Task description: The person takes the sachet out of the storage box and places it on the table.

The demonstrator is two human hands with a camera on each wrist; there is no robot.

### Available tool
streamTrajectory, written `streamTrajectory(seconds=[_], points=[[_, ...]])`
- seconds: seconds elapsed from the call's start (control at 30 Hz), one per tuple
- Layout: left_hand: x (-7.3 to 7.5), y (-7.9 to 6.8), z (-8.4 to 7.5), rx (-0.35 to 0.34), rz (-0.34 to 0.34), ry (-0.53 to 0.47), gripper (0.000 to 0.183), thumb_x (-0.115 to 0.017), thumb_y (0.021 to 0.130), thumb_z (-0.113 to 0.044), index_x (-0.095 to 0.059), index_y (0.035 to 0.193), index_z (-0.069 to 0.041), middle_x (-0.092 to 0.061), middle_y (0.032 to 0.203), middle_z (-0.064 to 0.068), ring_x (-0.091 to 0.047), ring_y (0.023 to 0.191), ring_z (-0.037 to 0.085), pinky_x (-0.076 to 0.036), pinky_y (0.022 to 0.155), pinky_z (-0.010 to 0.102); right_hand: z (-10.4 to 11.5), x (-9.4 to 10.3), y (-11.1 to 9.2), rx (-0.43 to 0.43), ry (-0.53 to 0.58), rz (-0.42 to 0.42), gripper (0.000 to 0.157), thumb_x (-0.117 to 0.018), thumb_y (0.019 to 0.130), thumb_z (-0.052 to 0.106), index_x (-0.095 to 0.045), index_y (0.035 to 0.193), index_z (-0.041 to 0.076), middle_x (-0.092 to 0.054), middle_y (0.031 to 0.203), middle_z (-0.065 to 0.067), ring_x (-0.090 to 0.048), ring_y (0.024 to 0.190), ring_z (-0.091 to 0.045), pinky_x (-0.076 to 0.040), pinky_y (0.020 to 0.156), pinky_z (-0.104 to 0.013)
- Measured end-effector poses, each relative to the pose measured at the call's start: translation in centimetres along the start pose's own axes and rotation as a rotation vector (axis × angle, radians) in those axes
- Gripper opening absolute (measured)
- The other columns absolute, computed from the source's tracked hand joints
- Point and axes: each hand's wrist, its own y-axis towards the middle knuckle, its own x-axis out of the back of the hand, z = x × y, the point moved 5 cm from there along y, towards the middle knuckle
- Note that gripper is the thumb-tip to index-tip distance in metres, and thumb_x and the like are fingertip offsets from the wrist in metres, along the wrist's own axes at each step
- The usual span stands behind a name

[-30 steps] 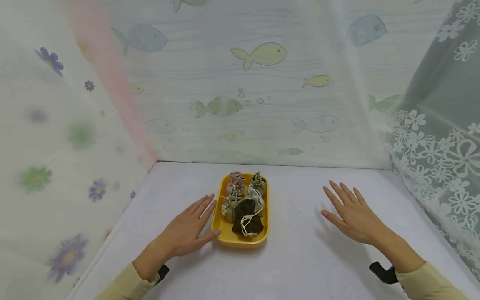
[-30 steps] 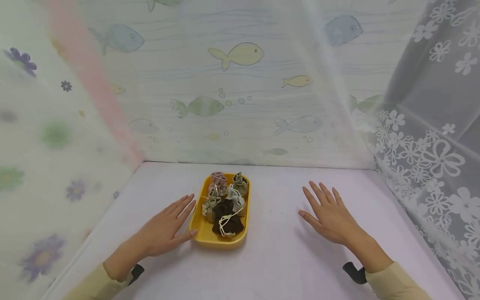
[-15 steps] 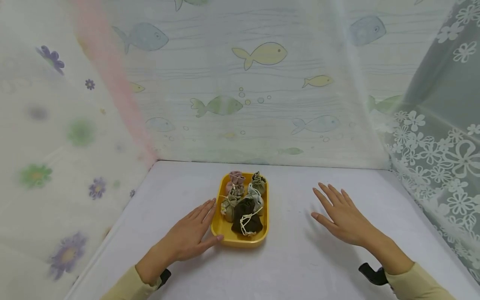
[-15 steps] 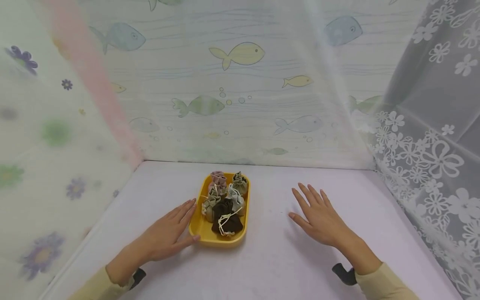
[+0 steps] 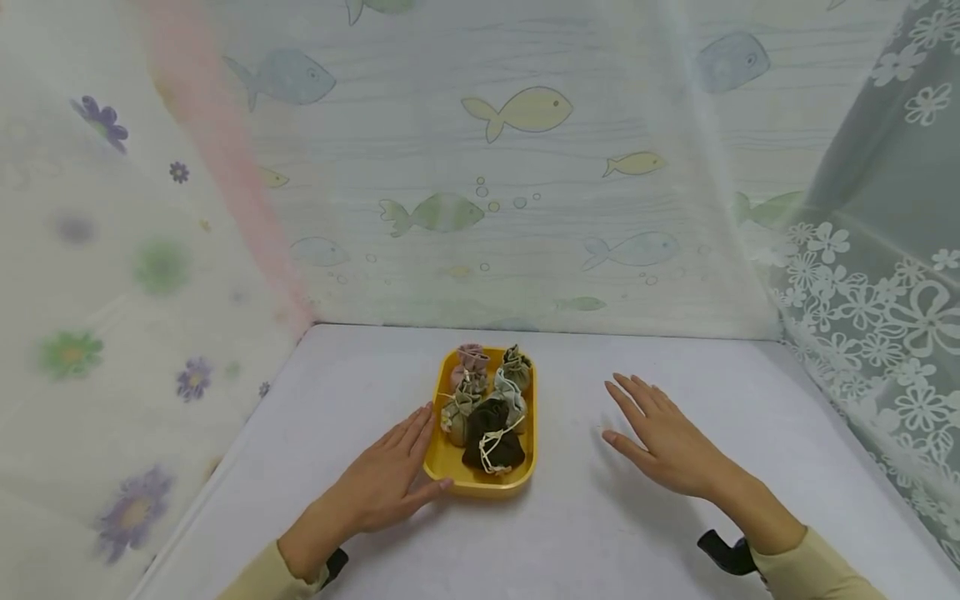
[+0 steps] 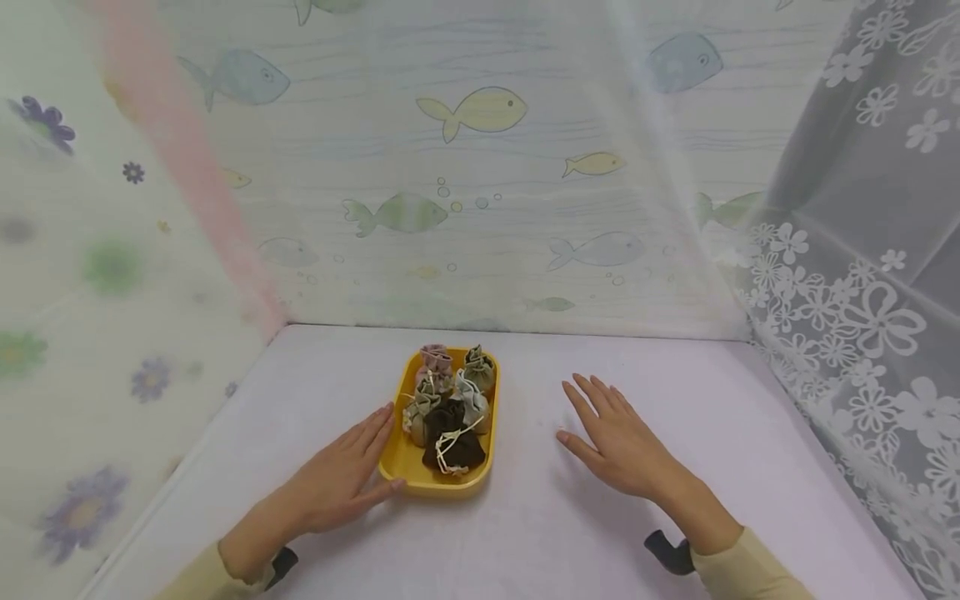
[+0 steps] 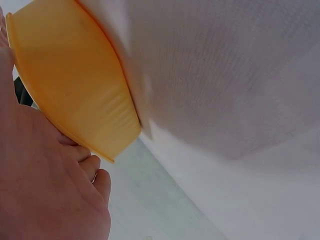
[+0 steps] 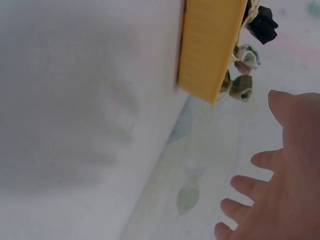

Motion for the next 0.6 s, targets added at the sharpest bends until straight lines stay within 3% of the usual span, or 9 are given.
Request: streamTrajectory(seconds=[0.33,0.6], points=[[-0.6,-0.3,0.1,0.039,0.028,0.0,0.099,-0.025,0.1,-0.076,-0.009,0.163,-0.002,-0.002,0.172,0.013,-0.005,0.158,0.025,-0.015,0.127,0.044,1.8,-0.6,0.9,0.011,0.074,0.001,0.073,-0.05,0.106,0.049,-0.024,0.164,0.013,-0.023,0.168,-0.011,-0.019,0.154,-0.038,-0.024,0.119,-0.064],[-0.1,0.0,-0.3,0.021,0.043,-0.001,0.099,-0.022,0.1,-0.076,-0.01,0.163,0.0,-0.004,0.171,0.016,-0.005,0.158,0.027,-0.016,0.127,0.045,3.3,-1.4,1.7,0.019,0.155,0.014,0.075,-0.05,0.105,0.052,-0.025,0.164,0.012,-0.026,0.167,-0.01,-0.028,0.152,-0.035,-0.031,0.118,-0.06]])
